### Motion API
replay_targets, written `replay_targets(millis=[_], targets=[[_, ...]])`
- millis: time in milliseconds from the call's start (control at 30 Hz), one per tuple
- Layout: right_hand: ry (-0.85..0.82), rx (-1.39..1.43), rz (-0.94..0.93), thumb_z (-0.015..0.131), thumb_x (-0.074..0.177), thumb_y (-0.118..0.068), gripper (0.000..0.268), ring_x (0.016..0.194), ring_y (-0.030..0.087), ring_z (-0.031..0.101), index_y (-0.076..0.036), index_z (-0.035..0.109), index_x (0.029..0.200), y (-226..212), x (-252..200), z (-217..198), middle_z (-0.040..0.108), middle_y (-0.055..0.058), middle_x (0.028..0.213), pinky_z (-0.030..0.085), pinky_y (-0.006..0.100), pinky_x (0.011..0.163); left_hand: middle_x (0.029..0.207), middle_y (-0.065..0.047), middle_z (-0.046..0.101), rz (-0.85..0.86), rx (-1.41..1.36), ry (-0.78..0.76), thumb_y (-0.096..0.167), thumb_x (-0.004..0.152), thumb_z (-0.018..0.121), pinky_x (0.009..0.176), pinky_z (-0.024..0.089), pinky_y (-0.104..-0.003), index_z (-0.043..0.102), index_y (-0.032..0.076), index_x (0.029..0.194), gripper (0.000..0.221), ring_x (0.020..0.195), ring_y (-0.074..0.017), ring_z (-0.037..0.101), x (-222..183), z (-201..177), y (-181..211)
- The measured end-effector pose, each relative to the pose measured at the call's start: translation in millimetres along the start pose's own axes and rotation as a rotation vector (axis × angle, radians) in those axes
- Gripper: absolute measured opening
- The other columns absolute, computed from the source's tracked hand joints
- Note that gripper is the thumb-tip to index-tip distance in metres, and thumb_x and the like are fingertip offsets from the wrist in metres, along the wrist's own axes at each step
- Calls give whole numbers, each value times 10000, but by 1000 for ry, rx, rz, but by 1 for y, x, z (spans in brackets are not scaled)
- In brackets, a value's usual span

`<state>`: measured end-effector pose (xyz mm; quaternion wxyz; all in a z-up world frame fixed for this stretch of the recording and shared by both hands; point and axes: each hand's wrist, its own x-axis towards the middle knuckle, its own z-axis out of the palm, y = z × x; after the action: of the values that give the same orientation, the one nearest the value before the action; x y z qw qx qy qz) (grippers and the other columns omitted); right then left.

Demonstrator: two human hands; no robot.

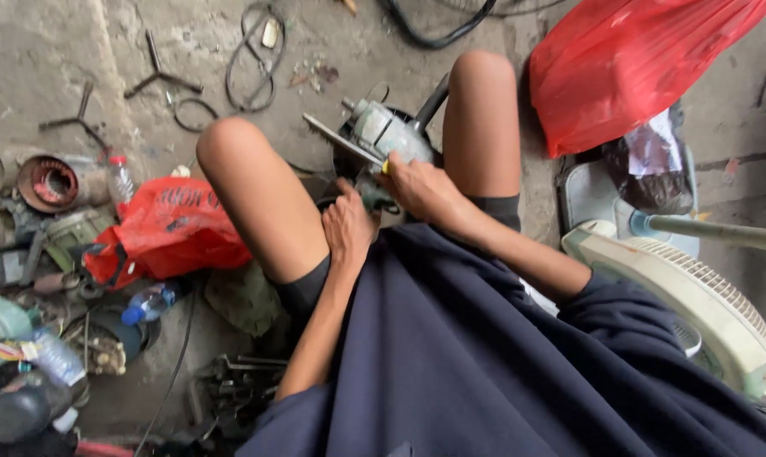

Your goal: Cleaning the exterior of a power tool by scraping off dirt with a screwdriver and using a wire brush.

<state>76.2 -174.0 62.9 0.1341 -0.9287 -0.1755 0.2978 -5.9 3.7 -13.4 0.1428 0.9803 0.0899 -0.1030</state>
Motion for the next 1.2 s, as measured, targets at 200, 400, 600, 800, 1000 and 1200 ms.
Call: replay_targets(millis=[200, 400, 600, 800, 1000, 1200], targets=[[-165, -160, 41, 547, 1246, -490, 487, 1020, 687, 791, -23, 608, 1370, 31, -69, -84, 747, 406, 1089, 658, 711, 813, 681, -149, 784, 2, -44, 68, 335, 796, 1059, 726, 709, -455, 593, -138, 1476, 950, 648, -313, 828, -5, -16, 7], [258, -80, -261, 707, 1286, -346, 442, 551, 510, 719, 67, 612, 1160, -5, -7, -38, 734, 260, 750, 547, 609, 468, 640, -167, 776, 17, -48, 162, 232, 820, 962, 503, 600, -419, 589, -69, 1194, 607, 481, -333, 758, -1, -29, 15], [-6, -307, -237, 644, 1342, -413, 511, 648, 467, 780, 28, 648, 1084, 29, -71, -113, 791, 222, 776, 587, 560, 603, 716, -46, 782, 18, 84, 191, 450, 819, 1034, 563, 585, -308, 598, -123, 1421, 938, 524, -199, 747, -4, -18, 16], [212, -167, -261, 718, 1303, -436, 447, 675, 585, 747, -28, 634, 1141, 22, 2, -46, 765, 277, 808, 571, 659, 545, 673, -48, 780, 34, 100, 209, 438, 787, 1068, 533, 579, -312, 602, -90, 1322, 884, 493, -203, 746, 2, -20, 15], [64, -338, -322, 729, 1260, -381, 369, 651, 456, 777, -38, 849, 1200, 35, -48, -121, 839, 171, 984, 617, 591, 643, 742, -91, 787, 2, 17, 134, 395, 822, 1050, 666, 644, -411, 568, -99, 1407, 905, 607, -295, 794, -4, -18, 15], [112, -237, -199, 721, 1284, -443, 477, 735, 500, 771, 7, 682, 1130, 31, -28, -57, 783, 252, 868, 611, 610, 654, 582, -9, 708, 32, 62, 234, 347, 757, 1061, 471, 523, -304, 620, -40, 1171, 718, 400, -145, 647, 1, -25, 19]])
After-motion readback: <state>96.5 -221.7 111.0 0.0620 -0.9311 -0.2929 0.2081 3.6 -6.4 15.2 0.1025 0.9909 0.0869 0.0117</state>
